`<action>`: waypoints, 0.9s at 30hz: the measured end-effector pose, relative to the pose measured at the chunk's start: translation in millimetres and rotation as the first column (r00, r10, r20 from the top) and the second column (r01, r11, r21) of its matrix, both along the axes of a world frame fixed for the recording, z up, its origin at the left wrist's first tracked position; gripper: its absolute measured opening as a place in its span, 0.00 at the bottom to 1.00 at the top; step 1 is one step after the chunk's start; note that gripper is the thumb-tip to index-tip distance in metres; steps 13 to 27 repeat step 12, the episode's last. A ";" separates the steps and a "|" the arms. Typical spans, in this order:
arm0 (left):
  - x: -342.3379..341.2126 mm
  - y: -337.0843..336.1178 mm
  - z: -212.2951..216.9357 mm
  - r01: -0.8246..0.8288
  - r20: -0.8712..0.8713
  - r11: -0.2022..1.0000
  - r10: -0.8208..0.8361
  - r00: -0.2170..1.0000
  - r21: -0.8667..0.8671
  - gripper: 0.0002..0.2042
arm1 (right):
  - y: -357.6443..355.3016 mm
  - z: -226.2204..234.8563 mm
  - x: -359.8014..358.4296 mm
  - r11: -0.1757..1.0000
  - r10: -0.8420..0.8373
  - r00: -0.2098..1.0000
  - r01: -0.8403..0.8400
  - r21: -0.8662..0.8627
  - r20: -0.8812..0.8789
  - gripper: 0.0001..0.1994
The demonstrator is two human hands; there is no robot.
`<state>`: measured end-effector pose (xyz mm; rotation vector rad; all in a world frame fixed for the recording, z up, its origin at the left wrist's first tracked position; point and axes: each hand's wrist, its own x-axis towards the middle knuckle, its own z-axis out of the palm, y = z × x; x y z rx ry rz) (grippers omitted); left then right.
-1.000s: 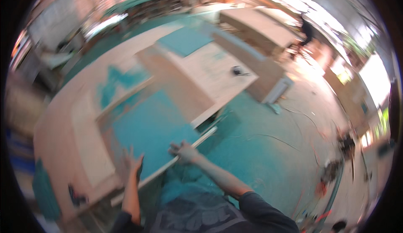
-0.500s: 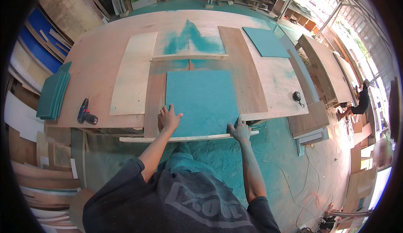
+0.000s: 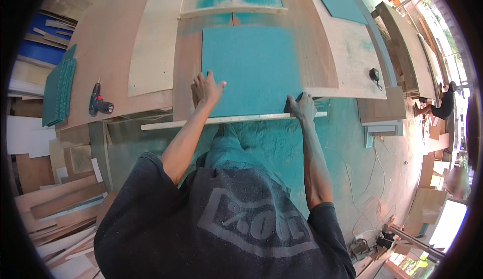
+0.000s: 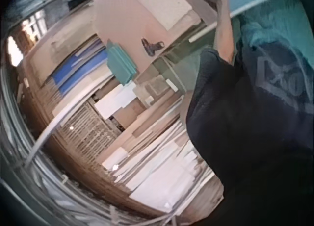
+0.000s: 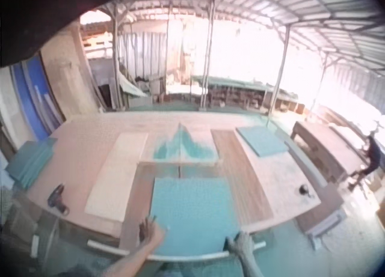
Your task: The person repeatedly rubs a teal rectangular board against a wooden guide bar on a workbench. The action is performed by hand in a repetitive back-and-forth motion to smooth the board's surface. The person handles the board with both hands, maintaining contact with the guide throughout the process.
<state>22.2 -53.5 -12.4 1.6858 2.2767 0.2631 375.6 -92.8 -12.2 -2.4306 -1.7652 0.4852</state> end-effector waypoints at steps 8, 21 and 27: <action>1.8 4.3 3.4 -0.020 -0.003 1.000 0.020 1.000 0.012 0.36 | 9.8 19.1 -13.4 0.990 -0.119 0.993 0.117 0.075 0.021 0.33; 4.9 4.9 10.1 -0.031 0.009 0.999 0.031 0.999 -0.025 0.37 | 13.8 16.6 -13.4 0.985 -0.167 0.986 0.167 0.051 0.003 0.35; 4.9 4.9 10.1 -0.031 0.009 0.999 0.031 0.999 -0.025 0.37 | 13.8 16.6 -13.4 0.985 -0.167 0.986 0.167 0.051 0.003 0.35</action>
